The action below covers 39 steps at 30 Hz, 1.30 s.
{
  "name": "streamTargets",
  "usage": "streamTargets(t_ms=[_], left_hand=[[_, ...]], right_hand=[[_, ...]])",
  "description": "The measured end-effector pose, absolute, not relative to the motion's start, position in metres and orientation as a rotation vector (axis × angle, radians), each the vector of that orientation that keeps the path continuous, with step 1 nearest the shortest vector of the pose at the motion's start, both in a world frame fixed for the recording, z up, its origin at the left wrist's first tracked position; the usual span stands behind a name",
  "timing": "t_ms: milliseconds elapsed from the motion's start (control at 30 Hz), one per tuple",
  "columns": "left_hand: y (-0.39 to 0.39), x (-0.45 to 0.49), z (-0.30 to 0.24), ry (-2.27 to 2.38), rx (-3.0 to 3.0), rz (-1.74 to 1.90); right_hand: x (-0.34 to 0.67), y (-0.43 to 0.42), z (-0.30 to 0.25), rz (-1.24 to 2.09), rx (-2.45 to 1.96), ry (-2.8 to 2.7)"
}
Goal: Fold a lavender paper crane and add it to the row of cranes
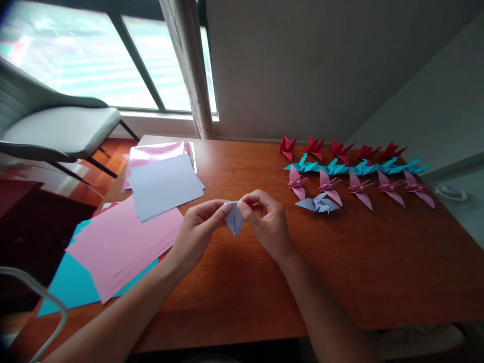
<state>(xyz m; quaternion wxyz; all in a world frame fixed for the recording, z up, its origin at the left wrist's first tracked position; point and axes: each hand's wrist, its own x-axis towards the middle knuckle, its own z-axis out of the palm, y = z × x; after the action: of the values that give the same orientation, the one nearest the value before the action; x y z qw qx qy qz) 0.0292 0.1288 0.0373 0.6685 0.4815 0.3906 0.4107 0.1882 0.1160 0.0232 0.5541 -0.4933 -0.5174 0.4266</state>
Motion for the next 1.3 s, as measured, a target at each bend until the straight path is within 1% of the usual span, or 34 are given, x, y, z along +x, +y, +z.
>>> streamTargets(t_ms=[1133,1300], left_hand=[[0.1272,0.0277,0.043,0.969,1.182,0.969],[0.1264,0.0285,0.0442,0.975,1.195,0.982]], right_hand=[[0.1848,0.1143,0.0276,1.105,-1.162,-1.231],[0.186,0.1132,0.0305,1.069,-1.135,-1.298]])
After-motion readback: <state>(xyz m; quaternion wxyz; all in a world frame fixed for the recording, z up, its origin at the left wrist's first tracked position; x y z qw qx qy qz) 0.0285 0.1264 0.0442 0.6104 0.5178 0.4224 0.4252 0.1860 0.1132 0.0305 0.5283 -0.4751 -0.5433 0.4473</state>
